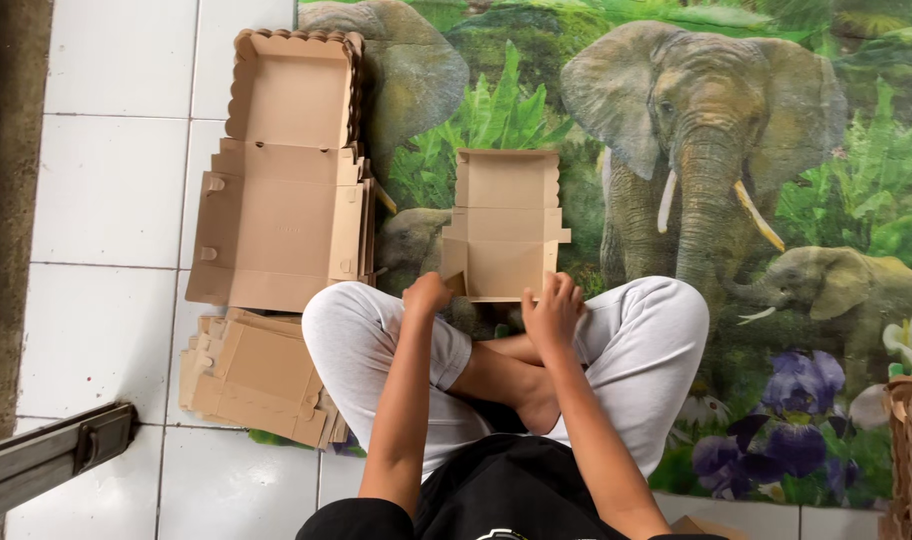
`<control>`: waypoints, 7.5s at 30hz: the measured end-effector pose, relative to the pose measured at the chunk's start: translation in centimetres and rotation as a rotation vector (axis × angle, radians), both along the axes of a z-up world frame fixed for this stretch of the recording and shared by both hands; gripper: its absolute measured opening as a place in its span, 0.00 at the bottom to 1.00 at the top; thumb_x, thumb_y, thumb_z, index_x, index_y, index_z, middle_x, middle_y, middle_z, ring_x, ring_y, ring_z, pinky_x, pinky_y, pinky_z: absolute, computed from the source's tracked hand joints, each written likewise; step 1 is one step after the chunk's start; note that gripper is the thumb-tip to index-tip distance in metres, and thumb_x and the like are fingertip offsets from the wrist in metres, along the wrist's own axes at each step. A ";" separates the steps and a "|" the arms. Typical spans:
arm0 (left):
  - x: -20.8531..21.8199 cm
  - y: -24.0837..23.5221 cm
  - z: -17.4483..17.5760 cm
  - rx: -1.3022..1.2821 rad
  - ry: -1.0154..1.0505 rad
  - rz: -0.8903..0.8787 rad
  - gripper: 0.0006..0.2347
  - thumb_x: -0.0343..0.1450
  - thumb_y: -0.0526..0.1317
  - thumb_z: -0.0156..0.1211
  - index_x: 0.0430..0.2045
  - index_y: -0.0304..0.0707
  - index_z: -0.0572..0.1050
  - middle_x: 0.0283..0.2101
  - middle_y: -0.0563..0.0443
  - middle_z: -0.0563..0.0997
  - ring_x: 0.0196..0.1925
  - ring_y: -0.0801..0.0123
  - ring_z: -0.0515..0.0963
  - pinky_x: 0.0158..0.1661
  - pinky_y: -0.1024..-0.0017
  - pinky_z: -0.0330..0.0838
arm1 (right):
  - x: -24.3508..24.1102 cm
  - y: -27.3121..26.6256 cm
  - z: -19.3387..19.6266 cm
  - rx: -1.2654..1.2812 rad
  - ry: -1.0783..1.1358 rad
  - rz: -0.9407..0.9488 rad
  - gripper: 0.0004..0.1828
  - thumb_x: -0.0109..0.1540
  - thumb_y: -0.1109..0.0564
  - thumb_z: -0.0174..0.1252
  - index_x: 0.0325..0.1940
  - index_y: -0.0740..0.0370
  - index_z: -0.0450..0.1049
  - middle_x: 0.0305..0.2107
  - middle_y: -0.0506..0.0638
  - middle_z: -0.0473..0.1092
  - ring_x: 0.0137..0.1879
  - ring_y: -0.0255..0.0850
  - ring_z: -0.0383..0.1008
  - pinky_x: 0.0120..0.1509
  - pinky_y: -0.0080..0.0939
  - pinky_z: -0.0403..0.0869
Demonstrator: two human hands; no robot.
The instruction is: The person sits on the floor and assembles flat cardboard boxes by hand. They fold the side flaps, tuck the tabs into slots, and press the edges to form the box structure. The person repeats this process for multiple boxes, stacking the finished ones nearby.
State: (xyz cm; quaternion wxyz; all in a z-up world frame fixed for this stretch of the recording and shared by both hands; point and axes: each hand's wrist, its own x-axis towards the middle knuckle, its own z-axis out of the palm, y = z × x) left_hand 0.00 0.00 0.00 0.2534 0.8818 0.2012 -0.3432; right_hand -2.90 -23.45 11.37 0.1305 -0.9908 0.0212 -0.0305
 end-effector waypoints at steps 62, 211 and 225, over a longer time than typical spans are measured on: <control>-1.9 -4.5 4.9 -0.286 -0.298 0.202 0.15 0.72 0.43 0.51 0.48 0.31 0.69 0.34 0.31 0.81 0.36 0.45 0.83 0.36 0.54 0.78 | 4.2 5.8 -5.7 0.423 0.682 0.092 0.10 0.60 0.49 0.56 0.41 0.48 0.80 0.35 0.51 0.78 0.49 0.53 0.77 0.51 0.53 0.75; 1.3 -15.6 3.4 -0.694 -0.281 0.527 0.18 0.73 0.50 0.59 0.45 0.31 0.75 0.47 0.35 0.79 0.54 0.48 0.76 0.50 0.53 0.72 | 4.4 -5.9 -15.4 0.984 0.407 -0.418 0.17 0.65 0.50 0.53 0.46 0.68 0.76 0.32 0.61 0.73 0.36 0.47 0.69 0.36 0.49 0.68; 1.0 -16.7 5.5 -0.615 -0.326 0.544 0.18 0.72 0.50 0.57 0.38 0.29 0.77 0.39 0.35 0.81 0.47 0.47 0.79 0.45 0.53 0.74 | 4.3 -4.6 -11.5 0.962 0.321 -0.540 0.10 0.58 0.48 0.61 0.36 0.55 0.81 0.25 0.51 0.73 0.34 0.36 0.69 0.35 0.38 0.68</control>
